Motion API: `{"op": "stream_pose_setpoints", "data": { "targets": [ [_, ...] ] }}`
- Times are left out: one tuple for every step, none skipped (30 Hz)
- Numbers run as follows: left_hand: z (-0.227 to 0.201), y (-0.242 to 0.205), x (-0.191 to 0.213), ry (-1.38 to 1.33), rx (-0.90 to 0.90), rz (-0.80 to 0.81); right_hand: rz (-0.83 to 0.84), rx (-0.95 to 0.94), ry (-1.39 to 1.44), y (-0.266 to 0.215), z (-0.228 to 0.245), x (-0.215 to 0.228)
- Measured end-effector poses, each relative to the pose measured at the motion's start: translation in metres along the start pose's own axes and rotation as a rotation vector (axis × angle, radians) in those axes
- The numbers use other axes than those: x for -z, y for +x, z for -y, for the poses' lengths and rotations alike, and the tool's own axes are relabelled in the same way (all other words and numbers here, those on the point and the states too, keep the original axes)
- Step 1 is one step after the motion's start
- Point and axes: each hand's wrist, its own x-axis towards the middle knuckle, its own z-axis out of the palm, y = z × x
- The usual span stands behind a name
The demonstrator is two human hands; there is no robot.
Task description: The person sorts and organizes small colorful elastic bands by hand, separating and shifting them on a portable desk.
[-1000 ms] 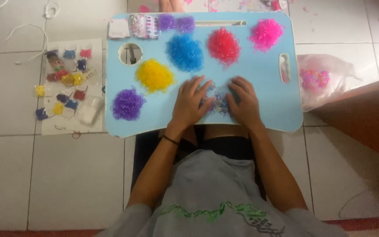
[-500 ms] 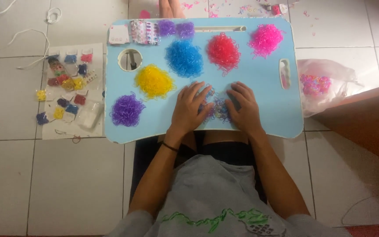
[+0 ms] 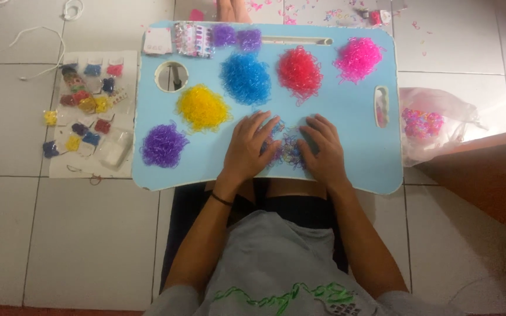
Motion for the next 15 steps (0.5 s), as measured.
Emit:
{"op": "stream_pose_setpoints", "data": {
  "targets": [
    [-0.002, 0.000, 0.000, 0.001, 0.003, 0.000, 0.002, 0.001, 0.002, -0.001, -0.002, 0.000],
    [-0.005, 0.000, 0.001, -0.019, 0.009, -0.002, -0.004, -0.005, 0.003, -0.003, -0.003, 0.000],
    [-0.004, 0.002, 0.004, -0.032, 0.016, -0.011, -0.011, -0.002, 0.008, 0.001, -0.004, -0.003],
    [-0.003, -0.003, 0.001, -0.023, 0.019, -0.018, -0.011, 0.007, 0.014, 0.000, -0.001, -0.003],
    [0.000, -0.002, -0.003, -0.001, 0.009, -0.018, -0.009, -0.010, 0.018, 0.001, 0.000, -0.002],
    [0.003, -0.001, -0.007, 0.022, -0.001, -0.019, -0.007, -0.027, 0.022, 0.002, 0.001, 0.000],
    [0.001, 0.001, -0.003, 0.022, -0.014, -0.025, -0.019, -0.022, 0.016, 0.004, 0.000, 0.000],
    [-0.001, 0.003, 0.000, 0.006, -0.011, -0.008, -0.020, -0.021, 0.016, 0.004, -0.002, -0.001],
    [-0.004, 0.001, 0.003, -0.012, -0.002, 0.015, -0.016, -0.024, 0.019, 0.001, -0.003, -0.003],
    [0.000, 0.005, 0.001, -0.013, -0.009, 0.015, -0.022, -0.025, 0.015, 0.004, -0.007, -0.004],
    [0.002, 0.003, -0.003, 0.003, -0.030, -0.012, -0.036, -0.014, 0.001, 0.001, -0.010, -0.007],
    [0.004, -0.001, -0.007, 0.020, -0.052, -0.039, -0.050, -0.004, -0.013, -0.003, -0.013, -0.010],
    [0.016, 0.009, -0.016, 0.012, -0.038, -0.024, -0.035, -0.020, -0.009, 0.004, -0.028, -0.014],
    [0.029, 0.017, -0.026, 0.037, -0.144, -0.125, -0.068, 0.068, -0.051, 0.010, -0.044, -0.019],
    [0.036, 0.012, -0.038, 0.049, -0.222, -0.205, -0.074, 0.132, -0.083, 0.003, -0.055, -0.023]
  ]
}}
